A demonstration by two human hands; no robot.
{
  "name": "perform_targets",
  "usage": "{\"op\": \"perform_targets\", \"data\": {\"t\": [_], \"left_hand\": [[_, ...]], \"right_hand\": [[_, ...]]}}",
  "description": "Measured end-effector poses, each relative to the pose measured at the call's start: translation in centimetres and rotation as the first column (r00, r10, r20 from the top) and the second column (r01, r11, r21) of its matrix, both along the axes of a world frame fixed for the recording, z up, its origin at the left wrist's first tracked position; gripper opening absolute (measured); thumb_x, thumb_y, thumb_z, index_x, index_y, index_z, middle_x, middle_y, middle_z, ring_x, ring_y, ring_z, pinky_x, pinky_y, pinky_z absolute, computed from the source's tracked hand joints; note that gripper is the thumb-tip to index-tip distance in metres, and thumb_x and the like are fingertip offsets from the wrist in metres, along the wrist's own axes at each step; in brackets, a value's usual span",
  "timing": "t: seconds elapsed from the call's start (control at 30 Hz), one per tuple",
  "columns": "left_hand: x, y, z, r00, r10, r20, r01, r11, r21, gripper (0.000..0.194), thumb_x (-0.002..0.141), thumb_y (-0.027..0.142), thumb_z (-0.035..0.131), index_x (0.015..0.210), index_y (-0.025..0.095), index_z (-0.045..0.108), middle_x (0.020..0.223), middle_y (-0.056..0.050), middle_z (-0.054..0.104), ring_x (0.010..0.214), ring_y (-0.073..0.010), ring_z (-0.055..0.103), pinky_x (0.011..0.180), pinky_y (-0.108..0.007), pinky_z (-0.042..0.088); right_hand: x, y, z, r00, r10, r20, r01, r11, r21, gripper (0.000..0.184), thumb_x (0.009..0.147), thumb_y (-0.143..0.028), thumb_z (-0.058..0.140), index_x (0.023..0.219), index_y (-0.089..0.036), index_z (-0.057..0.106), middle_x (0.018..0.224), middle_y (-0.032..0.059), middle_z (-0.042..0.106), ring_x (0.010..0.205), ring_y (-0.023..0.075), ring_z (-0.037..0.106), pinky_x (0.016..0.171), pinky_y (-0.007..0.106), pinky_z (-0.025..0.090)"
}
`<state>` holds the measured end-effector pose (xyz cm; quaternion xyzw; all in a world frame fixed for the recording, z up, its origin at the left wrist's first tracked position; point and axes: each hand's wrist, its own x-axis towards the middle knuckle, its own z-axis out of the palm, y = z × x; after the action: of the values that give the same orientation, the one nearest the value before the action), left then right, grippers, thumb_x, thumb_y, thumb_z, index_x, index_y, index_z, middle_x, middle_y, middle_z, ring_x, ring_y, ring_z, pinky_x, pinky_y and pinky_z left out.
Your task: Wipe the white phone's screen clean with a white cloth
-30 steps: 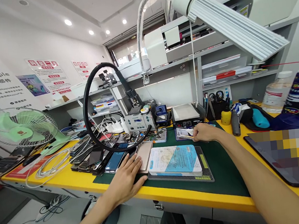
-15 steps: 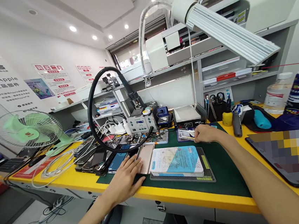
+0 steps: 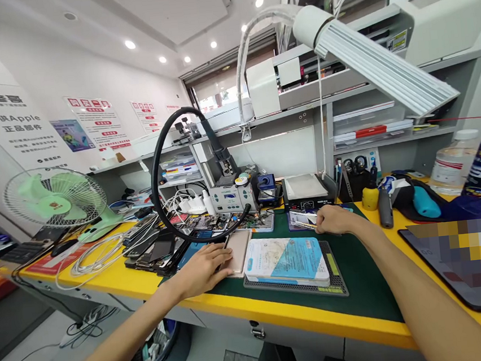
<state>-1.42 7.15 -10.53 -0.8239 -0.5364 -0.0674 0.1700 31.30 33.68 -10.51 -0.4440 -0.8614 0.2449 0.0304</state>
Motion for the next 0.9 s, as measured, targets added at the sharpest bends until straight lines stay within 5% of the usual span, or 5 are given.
{"op": "perform_targets", "data": {"t": [0.2, 0.33, 0.47, 0.8, 0.9], "left_hand": [[2.9, -3.1, -2.2, 0.986, 0.11, 0.123, -0.124, 0.987, 0.105, 0.025, 0.098, 0.023, 0.044, 0.095, 0.017, 0.068, 0.093, -0.009, 0.071, 0.096, -0.0246, 0.063, 0.09, -0.045, 0.05], [6.1, -5.1, -4.3, 0.957, 0.107, 0.268, -0.158, 0.972, 0.174, 0.029, 0.093, 0.026, 0.052, 0.118, 0.014, 0.062, 0.121, -0.013, 0.066, 0.115, -0.027, 0.057, 0.105, -0.049, 0.044], [8.0, -5.0, -5.3, 0.916, 0.194, 0.351, -0.261, 0.952, 0.157, 0.041, 0.093, 0.028, 0.05, 0.131, 0.012, 0.054, 0.129, -0.017, 0.06, 0.12, -0.0307, 0.054, 0.108, -0.055, 0.043], [9.2, -4.9, -7.6, 0.894, 0.256, 0.368, -0.334, 0.928, 0.165, 0.053, 0.097, 0.033, 0.043, 0.145, 0.01, 0.046, 0.149, -0.014, 0.049, 0.136, -0.034, 0.043, 0.113, -0.054, 0.038], [9.7, -4.9, -7.9, 0.86, 0.31, 0.404, -0.398, 0.904, 0.154, 0.055, 0.096, 0.037, 0.045, 0.144, 0.01, 0.047, 0.145, -0.015, 0.052, 0.133, -0.0341, 0.045, 0.113, -0.055, 0.036]], "right_hand": [[-0.1, -0.1, 0.0, 1.0, 0.001, 0.02, -0.001, 1.0, -0.001, 0.009, 0.073, -0.023, 0.065, 0.068, -0.016, 0.064, 0.049, -0.0004, 0.052, 0.046, 0.0128, 0.047, 0.048, 0.025, 0.036], [-0.1, 0.3, -0.3, 0.999, 0.002, 0.036, -0.003, 1.0, 0.015, 0.009, 0.073, -0.025, 0.066, 0.069, -0.016, 0.065, 0.049, -0.0002, 0.053, 0.046, 0.0141, 0.049, 0.049, 0.025, 0.035], [-0.2, 0.2, -0.1, 0.998, -0.013, 0.056, 0.011, 0.999, 0.03, 0.016, 0.075, -0.032, 0.067, 0.076, -0.016, 0.068, 0.053, 0.0015, 0.057, 0.052, 0.0177, 0.055, 0.051, 0.027, 0.038], [-0.7, -0.9, 1.0, 0.996, -0.045, 0.08, 0.04, 0.997, 0.066, 0.024, 0.085, -0.035, 0.06, 0.078, -0.015, 0.07, 0.057, 0.0089, 0.062, 0.056, 0.0238, 0.058, 0.056, 0.034, 0.043], [-0.9, -1.1, 1.3, 0.995, -0.06, 0.078, 0.051, 0.992, 0.114, 0.027, 0.089, -0.036, 0.058, 0.084, -0.013, 0.072, 0.072, 0.0157, 0.068, 0.068, 0.0277, 0.063, 0.061, 0.035, 0.043]]}}
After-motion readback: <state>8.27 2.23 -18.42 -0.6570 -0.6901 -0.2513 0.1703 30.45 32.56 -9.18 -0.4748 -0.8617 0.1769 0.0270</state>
